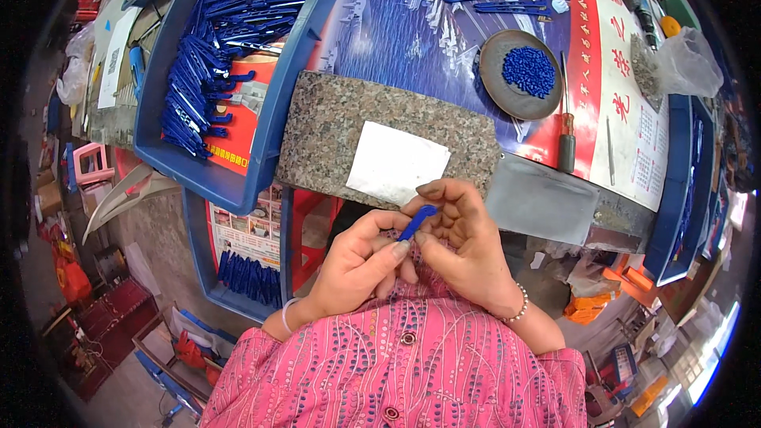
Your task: Assembling pen components including barrels and caps at a manual workstation.
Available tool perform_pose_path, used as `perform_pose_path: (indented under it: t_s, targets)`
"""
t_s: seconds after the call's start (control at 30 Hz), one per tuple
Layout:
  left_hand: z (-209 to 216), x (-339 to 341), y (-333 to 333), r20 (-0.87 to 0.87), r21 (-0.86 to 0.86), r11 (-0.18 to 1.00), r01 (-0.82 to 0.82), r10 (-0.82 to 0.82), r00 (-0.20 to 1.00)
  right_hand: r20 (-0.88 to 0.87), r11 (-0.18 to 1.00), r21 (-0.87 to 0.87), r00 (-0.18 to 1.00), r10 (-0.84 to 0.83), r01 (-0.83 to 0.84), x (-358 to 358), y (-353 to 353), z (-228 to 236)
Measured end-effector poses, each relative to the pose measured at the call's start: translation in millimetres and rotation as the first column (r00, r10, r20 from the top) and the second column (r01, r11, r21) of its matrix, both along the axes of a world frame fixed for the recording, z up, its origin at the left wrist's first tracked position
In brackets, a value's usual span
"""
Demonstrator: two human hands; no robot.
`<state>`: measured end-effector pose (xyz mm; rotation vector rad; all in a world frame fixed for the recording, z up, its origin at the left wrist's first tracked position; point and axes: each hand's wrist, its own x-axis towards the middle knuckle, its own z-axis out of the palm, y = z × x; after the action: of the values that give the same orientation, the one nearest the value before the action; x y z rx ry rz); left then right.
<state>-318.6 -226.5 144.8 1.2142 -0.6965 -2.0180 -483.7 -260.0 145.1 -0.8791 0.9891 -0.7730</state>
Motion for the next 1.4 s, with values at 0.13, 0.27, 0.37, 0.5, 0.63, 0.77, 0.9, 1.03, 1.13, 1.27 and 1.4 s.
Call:
perform_pose_path:
  t_s: [0.13,0.27,0.37,0.5,0.63,0.77,0.9,1.03,1.13,1.27,1.4]
  targets:
    - [1.4,4.1,-3.6,-0.211,0.106,0.994,0.018,0.005,0.978,0.015,1.000,0.005,1.000,-0.019,0.019,-1.6,0.3,1.7]
    - [-0.6,3.8,-4.2,-0.295,0.167,0.985,0.032,0.019,0.955,0.091,0.999,0.016,0.995,-0.045,0.044,-2.1,1.5,-0.9]
    - [1.0,5.8,-5.2,-0.304,0.164,0.985,0.054,-0.001,0.953,0.143,0.998,0.023,0.988,-0.064,0.062,-3.1,3.5,-6.5]
    - [-0.6,5.5,-4.7,-0.356,0.175,0.983,0.062,0.004,0.935,0.171,0.994,0.071,0.981,-0.090,0.078,-1.4,1.4,-2.7]
    - [-1.1,5.7,-3.2,-0.322,0.160,0.984,0.074,-0.019,0.946,0.213,0.998,0.026,0.975,-0.067,0.062,-2.8,0.8,-8.9]
    - [0.3,5.8,-2.2,-0.267,0.063,0.996,0.070,-0.051,0.962,0.228,1.000,0.012,0.974,-0.016,0.014,-3.3,-2.8,-7.0]
    - [2.8,5.4,2.6,-0.208,0.004,1.000,0.021,-0.020,0.978,0.172,0.999,0.024,0.985,0.029,-0.034,-0.7,-10.1,2.7]
    - [2.3,2.2,4.9,-0.094,-0.017,0.996,-0.091,0.089,0.992,-0.108,0.975,-0.181,0.988,0.107,-0.125,-7.6,-27.2,11.2]
    - [-6.0,3.5,3.6,-0.025,0.011,0.989,-0.146,0.147,0.989,-0.648,0.810,-0.417,0.759,0.053,-0.412,-3.7,-48.1,11.1]
    - [-19.9,1.6,3.3,0.026,0.069,0.986,-0.155,0.153,0.988,-0.731,0.623,-0.524,0.682,0.022,-0.581,-11.7,-50.9,-5.9]
    - [-29.5,-1.8,5.3,0.033,0.067,0.987,-0.145,0.143,0.989,-0.722,0.605,-0.558,0.692,-0.016,-0.568,-9.9,-49.1,-0.7]
